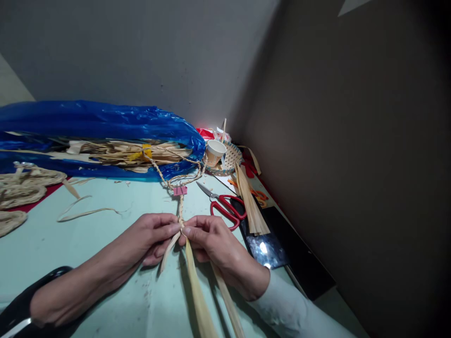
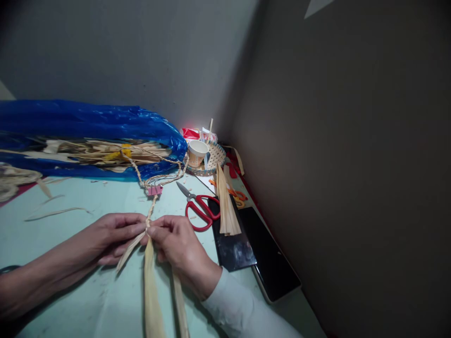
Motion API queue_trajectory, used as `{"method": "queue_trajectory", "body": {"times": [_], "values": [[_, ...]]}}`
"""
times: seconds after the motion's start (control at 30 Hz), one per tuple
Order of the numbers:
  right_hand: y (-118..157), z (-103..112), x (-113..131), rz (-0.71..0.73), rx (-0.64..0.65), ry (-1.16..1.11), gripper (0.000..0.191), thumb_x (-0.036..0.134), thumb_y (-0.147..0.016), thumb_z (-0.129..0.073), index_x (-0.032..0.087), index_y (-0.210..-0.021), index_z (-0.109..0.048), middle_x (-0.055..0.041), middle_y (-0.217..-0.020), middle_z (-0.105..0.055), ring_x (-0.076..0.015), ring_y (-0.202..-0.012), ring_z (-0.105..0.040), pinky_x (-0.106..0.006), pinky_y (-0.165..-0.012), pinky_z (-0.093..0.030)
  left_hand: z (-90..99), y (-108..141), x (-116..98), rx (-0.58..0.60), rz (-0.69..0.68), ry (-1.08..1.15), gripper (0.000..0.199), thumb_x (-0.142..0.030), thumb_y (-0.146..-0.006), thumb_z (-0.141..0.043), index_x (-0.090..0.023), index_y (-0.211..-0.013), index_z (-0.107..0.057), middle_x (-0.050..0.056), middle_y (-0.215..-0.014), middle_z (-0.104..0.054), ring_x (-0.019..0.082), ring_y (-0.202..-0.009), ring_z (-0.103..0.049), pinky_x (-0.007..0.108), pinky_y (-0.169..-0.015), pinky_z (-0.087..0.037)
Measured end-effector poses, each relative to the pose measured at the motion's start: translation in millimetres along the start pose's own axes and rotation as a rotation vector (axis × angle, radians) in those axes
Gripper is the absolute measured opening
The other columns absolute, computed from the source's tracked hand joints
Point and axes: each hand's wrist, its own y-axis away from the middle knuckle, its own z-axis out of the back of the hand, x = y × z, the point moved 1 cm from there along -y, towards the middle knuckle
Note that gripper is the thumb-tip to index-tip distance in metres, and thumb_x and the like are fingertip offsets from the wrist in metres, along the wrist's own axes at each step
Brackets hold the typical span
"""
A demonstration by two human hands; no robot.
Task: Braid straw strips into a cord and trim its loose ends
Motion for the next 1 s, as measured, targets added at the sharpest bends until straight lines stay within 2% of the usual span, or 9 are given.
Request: {"method": "queue_trajectory", "body": {"times": [0.1, 0.17, 0.27, 0.37, 0.47, 0.57, 0.73, 0.9, 1.0], "values": [[1.0, -1.0, -2.3, 0.044, -0.017, 0.090, 0.021, 0.033, -0.083, -0.062, 0.015, -0.072, -0.061, 0.0033, -0.061, -0.053, -0.0063, -0.047, -0.029, -0.021, -0.045, -0.023, -2.1, 1.3, 0.6, 0.078, 0.055, 0.126, 0.034, -0.054, -0.085, -0.057, -0.020, -0.078, -0.060, -0.012, -0.047, -0.035, 0.006, -0.038, -0.017, 0.020, -0.036, -0.016], [1.4, -1.4, -2.6, 0.077, -0.024, 0.178, 0.019, 0.029, -0.088, -0.057, 0.016, -0.075, -0.063, 0.0022, -0.064, -0.058, -0.0075, -0.048, -0.031, -0.022, -0.047, -0.025, -1.9, 2.9, 0.0, 0.090, 0.073, 0.153, 0.034, -0.052, -0.082, -0.064, -0.019, -0.079, -0.062, -0.010, -0.052, -0.042, 0.005, -0.041, -0.018, 0.020, -0.038, -0.014], [3.4, -0.6, 0.5, 0.145, -0.036, 0.361, 0.020, 0.021, -0.092, -0.054, 0.016, -0.077, -0.066, 0.0004, -0.068, -0.064, -0.0101, -0.055, -0.042, -0.023, -0.057, -0.033, -0.8, 3.3, -2.3, 0.053, 0.059, 0.136, 0.029, -0.047, -0.080, -0.066, -0.018, -0.077, -0.062, -0.006, -0.064, -0.052, 0.005, -0.045, -0.022, 0.022, -0.042, -0.014], [8.6, 0.9, 6.0, 0.211, -0.073, 0.595, 0.020, 0.017, -0.093, -0.057, 0.016, -0.077, -0.069, -0.0025, -0.074, -0.068, -0.0135, -0.067, -0.051, -0.026, -0.066, -0.034, -0.5, 2.1, -5.4, -0.006, 0.022, 0.051, 0.027, -0.044, -0.075, -0.065, -0.018, -0.068, -0.061, -0.006, -0.060, -0.048, 0.009, -0.051, -0.032, 0.024, -0.048, -0.022], [14.6, 0.7, 10.5, 0.235, -0.129, 0.809, 0.022, 0.020, -0.095, -0.058, 0.015, -0.076, -0.069, -0.0034, -0.070, -0.065, -0.0143, -0.063, -0.047, -0.029, -0.063, -0.027, -1.8, 1.5, -7.8, -0.072, -0.006, -0.059, 0.027, -0.042, -0.071, -0.064, -0.019, -0.058, -0.057, -0.006, -0.056, -0.043, 0.013, -0.058, -0.035, 0.026, -0.056, -0.026], [17.6, -1.7, 12.7, 0.233, -0.153, 0.945, 0.026, 0.023, -0.097, -0.056, 0.016, -0.074, -0.065, -0.0029, -0.066, -0.062, -0.0140, -0.061, -0.043, -0.030, -0.061, -0.023, -4.6, 2.0, -7.5, -0.128, -0.014, -0.144, 0.028, -0.042, -0.072, -0.061, -0.021, -0.056, -0.053, -0.008, -0.055, -0.037, 0.014, -0.057, -0.031, 0.028, -0.055, -0.023], [16.8, -2.9, 14.5, 0.217, -0.150, 1.059, 0.022, 0.020, -0.097, -0.054, 0.016, -0.078, -0.065, -0.0040, -0.069, -0.066, -0.0138, -0.061, -0.045, -0.030, -0.059, -0.022, -8.2, 3.0, -4.6, -0.167, -0.056, -0.200, 0.028, -0.042, -0.074, -0.059, -0.024, -0.058, -0.046, -0.008, -0.055, -0.036, 0.014, -0.056, -0.033, 0.028, -0.053, -0.023], [20.5, 0.4, 19.5, 0.216, -0.154, 1.093, 0.022, 0.022, -0.098, -0.053, 0.016, -0.083, -0.069, -0.0056, -0.075, -0.070, -0.0154, -0.067, -0.054, -0.029, -0.061, -0.026, -8.6, 4.8, -6.3, -0.167, -0.097, -0.188, 0.031, -0.046, -0.079, -0.055, -0.025, -0.060, -0.042, -0.008, -0.056, -0.040, 0.014, -0.056, -0.036, 0.028, -0.054, -0.029], [24.4, -2.7, 22.6, 0.214, -0.176, 1.117, 0.025, 0.024, -0.098, -0.053, 0.016, -0.079, -0.067, -0.0054, -0.072, -0.068, -0.0147, -0.063, -0.051, -0.030, -0.059, -0.025, -10.4, 6.0, -7.0, -0.183, -0.104, -0.190, 0.030, -0.045, -0.080, -0.055, -0.026, -0.060, -0.042, -0.008, -0.054, -0.041, 0.015, -0.055, -0.036, 0.029, -0.053, -0.028]]}}
